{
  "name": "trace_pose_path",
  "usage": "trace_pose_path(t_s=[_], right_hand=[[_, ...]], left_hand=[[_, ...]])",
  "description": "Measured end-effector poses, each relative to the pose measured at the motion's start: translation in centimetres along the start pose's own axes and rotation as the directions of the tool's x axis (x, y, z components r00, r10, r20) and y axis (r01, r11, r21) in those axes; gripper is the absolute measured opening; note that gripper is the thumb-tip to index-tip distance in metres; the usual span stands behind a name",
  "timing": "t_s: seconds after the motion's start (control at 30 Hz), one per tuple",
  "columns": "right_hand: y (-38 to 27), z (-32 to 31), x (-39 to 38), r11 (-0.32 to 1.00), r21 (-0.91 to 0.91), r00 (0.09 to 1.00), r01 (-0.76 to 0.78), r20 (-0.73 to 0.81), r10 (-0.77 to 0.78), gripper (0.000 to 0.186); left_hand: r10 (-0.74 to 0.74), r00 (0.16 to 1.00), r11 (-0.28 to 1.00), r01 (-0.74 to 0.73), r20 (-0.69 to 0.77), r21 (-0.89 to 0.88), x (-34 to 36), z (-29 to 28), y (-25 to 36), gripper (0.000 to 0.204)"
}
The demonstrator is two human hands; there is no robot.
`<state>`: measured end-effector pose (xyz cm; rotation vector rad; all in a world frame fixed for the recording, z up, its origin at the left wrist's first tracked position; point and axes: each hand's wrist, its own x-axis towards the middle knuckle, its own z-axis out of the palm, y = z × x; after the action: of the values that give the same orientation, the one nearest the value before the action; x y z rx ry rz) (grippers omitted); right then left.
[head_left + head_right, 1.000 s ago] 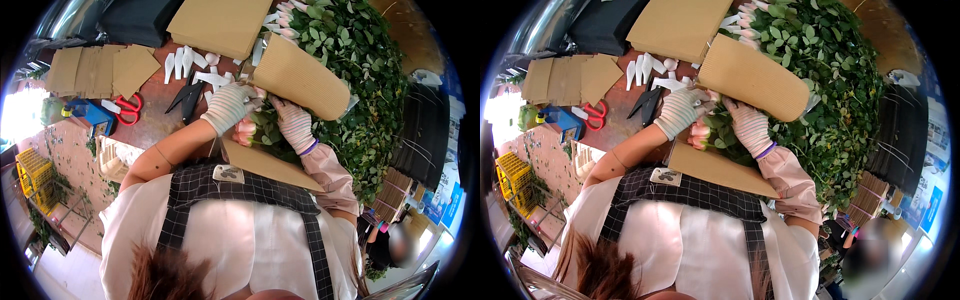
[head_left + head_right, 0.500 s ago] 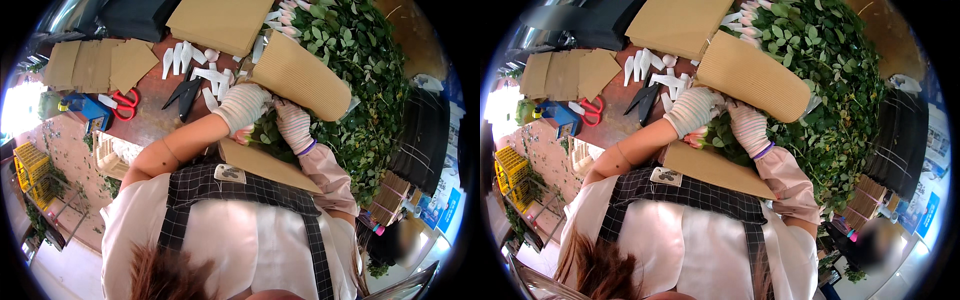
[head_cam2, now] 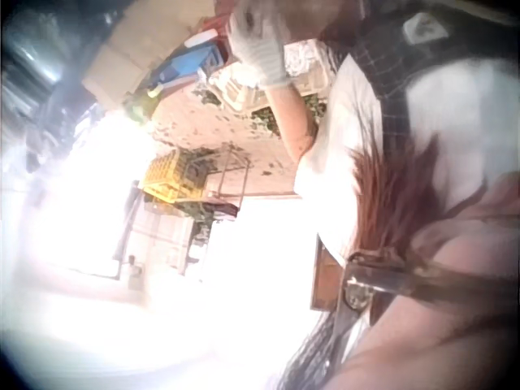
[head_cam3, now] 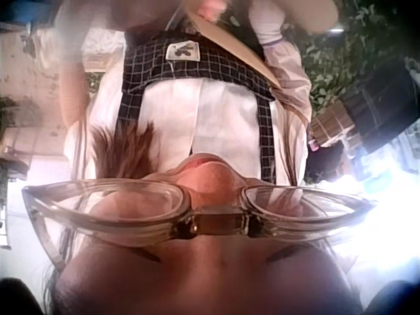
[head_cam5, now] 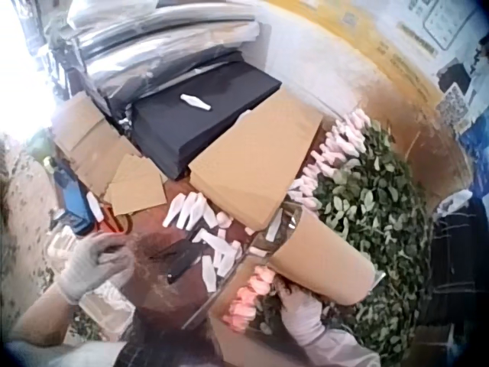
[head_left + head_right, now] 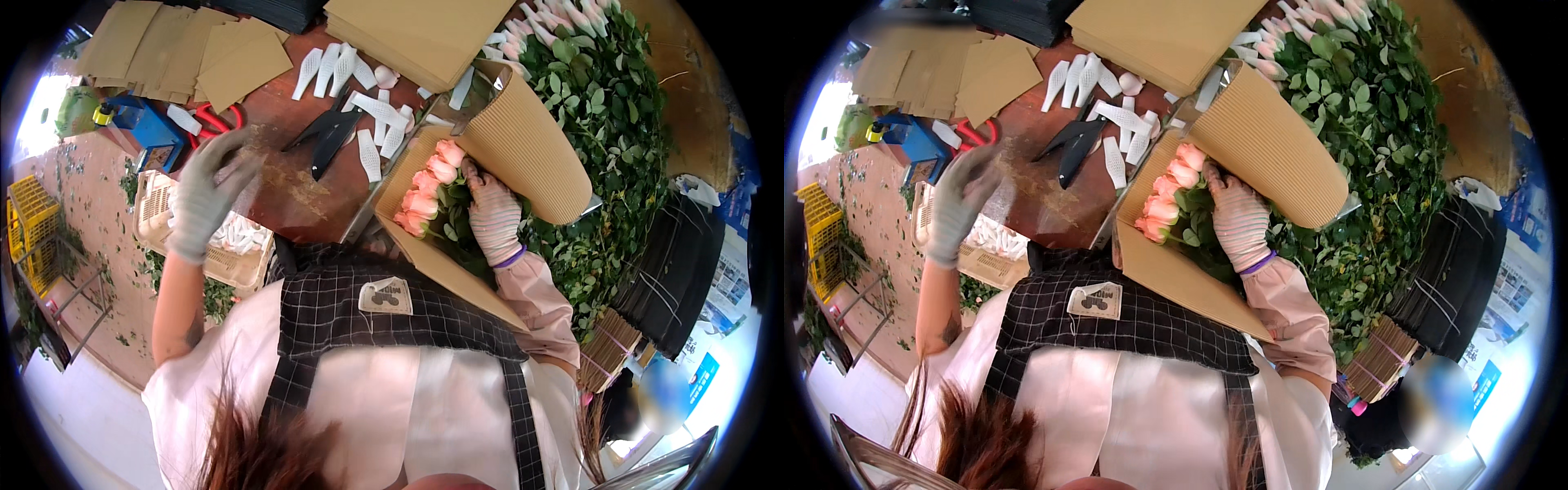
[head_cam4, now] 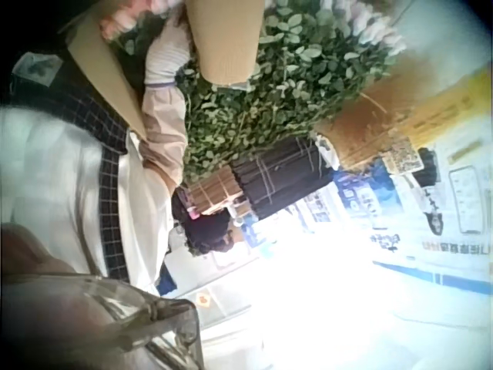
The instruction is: The person picks up roses from a large pile, places them into a cardboard box, and wraps them in a sheet of corrugated paper by hand.
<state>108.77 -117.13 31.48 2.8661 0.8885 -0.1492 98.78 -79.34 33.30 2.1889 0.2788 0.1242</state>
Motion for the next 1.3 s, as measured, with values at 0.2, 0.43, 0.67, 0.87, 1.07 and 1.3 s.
trace_pose_path(t_s=[0.2, 0.43, 0.67, 0.87, 1.07, 1.3], right_hand=[[-0.6, -4.7, 0.6, 0.999, -0.048, 0.970, -0.014, 0.241, 0.025, 0.049], [6.8, -16.2, -11.4, 0.788, 0.600, 0.423, -0.142, -0.683, 0.596, 0.033], [5.5, -13.5, -4.5, 0.313, 0.925, 0.977, 0.214, -0.202, -0.073, 0.048], [-1.7, -1.7, 0.1, 0.924, 0.296, 0.967, 0.242, -0.002, -0.253, 0.094], [-3.2, -1.8, 0.2, 0.960, 0.152, 0.968, 0.234, 0.050, -0.244, 0.097], [-2.7, -6.7, -0.8, 0.990, 0.138, 0.924, 0.042, 0.371, -0.091, 0.076]], left_hand=[[0.247, 0.874, 0.820, 0.042, 0.418, -0.571, 12.4, 12.3, 10.9, 0.035], [0.896, 0.441, 0.429, -0.834, 0.049, -0.346, 9.9, 9.3, 16.7, 0.049], [0.810, 0.200, 0.337, -0.928, 0.552, -0.158, 9.3, 13.8, 8.1, 0.034], [0.710, 0.248, 0.379, -0.923, 0.659, -0.061, 8.6, 9.5, 6.3, 0.042], [-0.177, 0.984, 0.380, 0.082, -0.014, 0.921, 11.8, 2.3, -3.6, 0.089], [-0.198, 0.955, 0.536, -0.084, 0.222, 0.840, 13.9, -1.3, -5.2, 0.055]])
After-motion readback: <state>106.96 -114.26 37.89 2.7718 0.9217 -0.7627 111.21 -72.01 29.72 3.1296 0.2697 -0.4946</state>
